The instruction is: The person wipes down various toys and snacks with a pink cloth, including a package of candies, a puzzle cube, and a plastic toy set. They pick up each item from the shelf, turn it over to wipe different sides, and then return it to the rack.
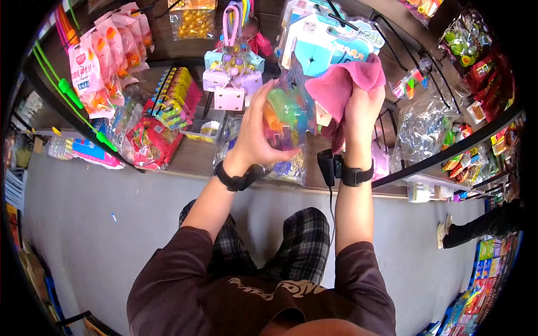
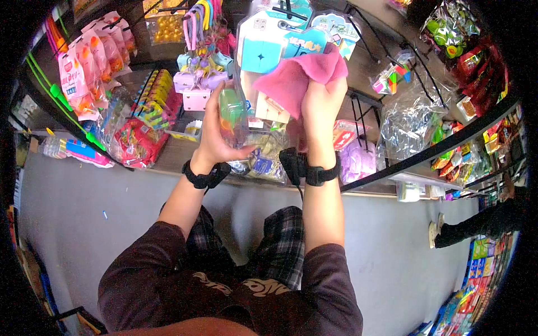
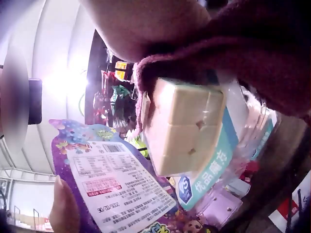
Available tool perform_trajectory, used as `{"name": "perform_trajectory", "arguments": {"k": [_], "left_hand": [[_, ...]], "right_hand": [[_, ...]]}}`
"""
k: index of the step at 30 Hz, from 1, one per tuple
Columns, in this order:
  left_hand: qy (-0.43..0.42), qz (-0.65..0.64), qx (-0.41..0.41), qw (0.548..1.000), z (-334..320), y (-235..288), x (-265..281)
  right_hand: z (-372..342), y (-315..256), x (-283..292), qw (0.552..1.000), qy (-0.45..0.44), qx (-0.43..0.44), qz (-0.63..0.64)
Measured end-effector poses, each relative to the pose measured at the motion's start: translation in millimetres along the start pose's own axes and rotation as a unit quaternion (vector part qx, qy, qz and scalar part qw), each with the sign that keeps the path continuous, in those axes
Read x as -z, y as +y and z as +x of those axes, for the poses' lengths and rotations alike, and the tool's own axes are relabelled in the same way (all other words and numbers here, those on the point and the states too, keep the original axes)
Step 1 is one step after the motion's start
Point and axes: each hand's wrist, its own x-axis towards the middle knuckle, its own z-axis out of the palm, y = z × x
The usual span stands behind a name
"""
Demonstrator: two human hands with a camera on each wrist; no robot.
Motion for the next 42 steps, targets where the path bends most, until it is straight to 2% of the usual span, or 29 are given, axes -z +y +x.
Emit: {"name": "perform_trajectory", "arguments": {"k": [8, 10, 11, 13, 15, 17, 18, 19, 21, 25, 28, 32, 35, 37, 39, 41, 42], "left_hand": [[-0.026, 0.014, -0.001, 1.0, 11, 4, 7], [-0.089, 0.065, 0.008, 0.994, 19, 8, 12], [-0.088, 0.064, 0.009, 0.994, 20, 7, 12], [-0.089, 0.072, 0.008, 0.993, 26, 5, 10], [-0.088, 0.059, 0.016, 0.994, 29, -2, 8], [-0.092, 0.086, 0.022, 0.992, 34, -7, 6], [-0.086, 0.093, 0.021, 0.992, 37, -8, 4], [-0.087, 0.093, 0.02, 0.992, 40, -10, 1], [-0.097, 0.104, 0.04, 0.989, 48, -15, -5], [-0.07, 0.136, 0.036, 0.988, 59, -23, -17], [-0.084, 0.141, 0.054, 0.985, 67, -17, -22], [-0.074, 0.175, 0.051, 0.981, 65, -24, -29], [-0.042, 0.181, 0.07, 0.98, 61, -17, -34], [-0.007, 0.218, 0.075, 0.973, 53, -6, -39], [0.001, 0.23, 0.077, 0.97, 45, 10, -41], [0.03, 0.278, 0.034, 0.96, 36, 27, -44], [0.04, 0.302, 0.022, 0.952, 31, 34, -47]], "right_hand": [[14, 23, -4, 0.998, 0.008, -0.032, 0.05], [15, 23, -8, 1.0, 0.017, -0.02, -0.002], [17, 26, -9, 1.0, 0.016, -0.021, -0.004], [19, 28, -10, 0.996, 0.022, 0.035, -0.073], [17, 23, -7, 0.996, 0.045, 0.034, -0.065], [16, 15, 1, 0.996, 0.048, -0.01, 0.074], [15, 11, 8, 0.993, 0.043, -0.05, 0.102], [12, 7, 14, 0.991, 0.047, -0.029, 0.122], [4, -5, 24, 0.977, 0.068, -0.071, 0.189], [-14, -17, 47, 0.977, 0.077, -0.087, 0.177], [-27, -35, 52, 0.978, 0.07, -0.109, 0.163], [-38, -32, 59, 0.975, 0.069, -0.118, 0.172], [-44, -28, 64, 0.984, 0.057, -0.125, 0.116], [-51, -28, 61, 0.974, 0.02, -0.186, 0.126], [-59, -28, 53, 0.97, 0.019, -0.186, 0.154], [-69, -21, 51, 0.958, -0.043, -0.244, 0.148], [-72, -24, 44, 0.963, -0.044, -0.221, 0.147]]}}
